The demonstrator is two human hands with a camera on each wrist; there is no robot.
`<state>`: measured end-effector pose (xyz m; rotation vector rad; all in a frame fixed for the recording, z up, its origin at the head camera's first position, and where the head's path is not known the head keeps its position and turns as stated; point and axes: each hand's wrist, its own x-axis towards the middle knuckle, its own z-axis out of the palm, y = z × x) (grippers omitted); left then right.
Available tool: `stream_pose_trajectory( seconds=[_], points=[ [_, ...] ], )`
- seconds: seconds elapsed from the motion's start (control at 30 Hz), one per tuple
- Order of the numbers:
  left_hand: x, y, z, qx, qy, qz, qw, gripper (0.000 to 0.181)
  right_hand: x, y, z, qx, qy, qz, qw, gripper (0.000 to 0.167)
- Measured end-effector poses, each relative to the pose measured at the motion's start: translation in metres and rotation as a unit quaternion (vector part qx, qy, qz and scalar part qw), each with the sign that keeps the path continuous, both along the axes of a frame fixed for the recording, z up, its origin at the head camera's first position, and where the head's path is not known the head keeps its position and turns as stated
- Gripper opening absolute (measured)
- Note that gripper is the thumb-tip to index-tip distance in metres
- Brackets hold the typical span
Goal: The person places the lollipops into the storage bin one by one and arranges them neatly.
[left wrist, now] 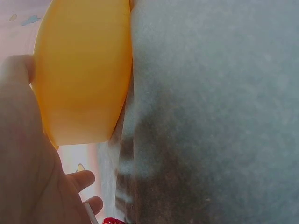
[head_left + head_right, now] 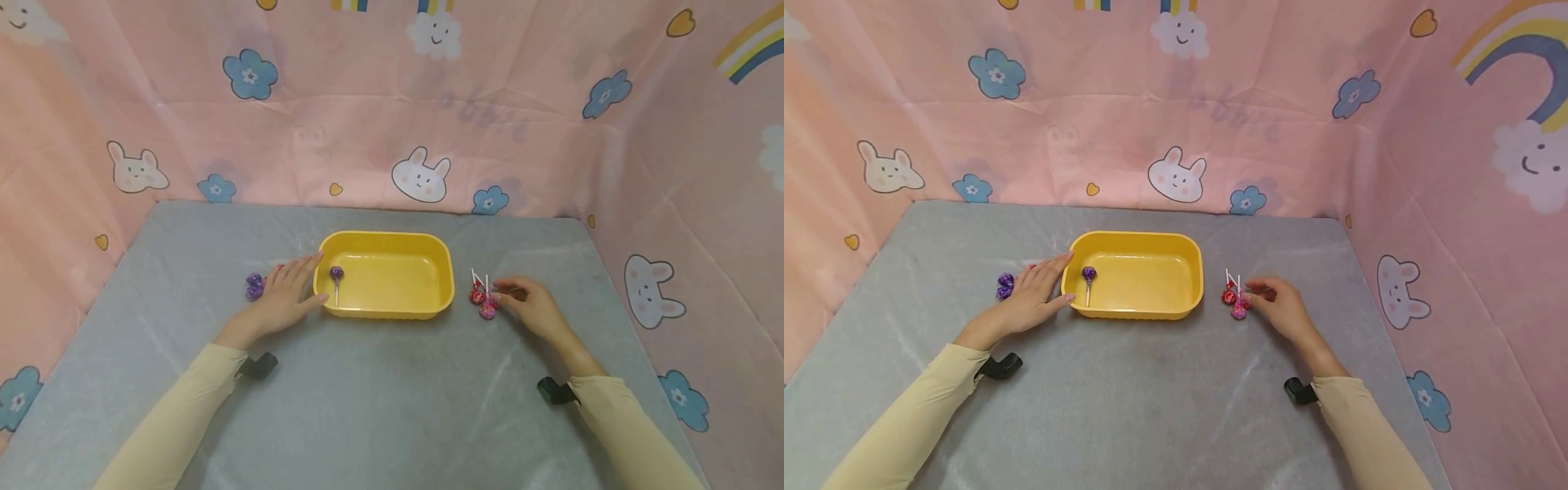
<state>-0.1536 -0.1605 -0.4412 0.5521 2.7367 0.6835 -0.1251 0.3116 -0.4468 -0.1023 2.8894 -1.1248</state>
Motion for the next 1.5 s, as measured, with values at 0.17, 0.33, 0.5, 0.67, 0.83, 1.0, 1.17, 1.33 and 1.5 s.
stream_pose_trajectory(
  seconds=[0.17, 0.33, 0.5, 0.67, 0.83, 1.0, 1.17, 1.33, 1.5],
  points=[
    [-0.0014, -0.0002, -0.0011, -0.001, 0.002, -0.001, 1.0, 0.083, -0.001, 0.0012, -0.0026, -0.001, 0.0, -0.001, 1.0, 0.035],
    [-0.0025, 0.0001, 0.0, -0.004, 0.005, -0.002, 1.0, 0.084, -0.0007, 0.0022, -0.0052, 0.004, -0.008, -0.007, 0.9999, 0.037],
    [-0.0025, 0.0001, -0.0005, -0.004, 0.006, -0.002, 1.0, 0.084, 0.0002, 0.0017, -0.0055, 0.012, -0.008, -0.007, 0.9999, 0.037],
    [-0.0024, -0.0002, -0.0019, -0.003, 0.004, 0.0, 1.0, 0.084, 0.0007, 0.0013, -0.006, 0.019, -0.01, -0.005, 0.9998, 0.036],
    [-0.0024, 0.0, -0.0026, -0.004, 0.002, 0.0, 1.0, 0.084, 0.0017, 0.0019, -0.0056, 0.02, -0.011, -0.002, 0.9997, 0.035],
    [-0.0019, 0.0001, -0.0027, -0.005, 0.001, 0.001, 1.0, 0.084, 0.0019, 0.0027, -0.005, 0.023, 0.004, 0.007, 0.9997, 0.03],
    [-0.0012, -0.0001, -0.0025, -0.003, 0.0, 0.002, 1.0, 0.084, 0.0013, 0.0029, -0.0051, 0.036, 0.006, 0.004, 0.9993, 0.028],
    [-0.0009, -0.0001, -0.0021, -0.003, 0.001, 0.001, 1.0, 0.084, 0.0, 0.0023, -0.0042, 0.041, 0.007, -0.003, 0.9991, 0.029],
    [-0.001, -0.0002, -0.0024, -0.002, 0.003, 0.001, 1.0, 0.084, -0.0018, 0.0028, -0.0016, 0.041, -0.006, -0.009, 0.9991, 0.035]
  ],
)
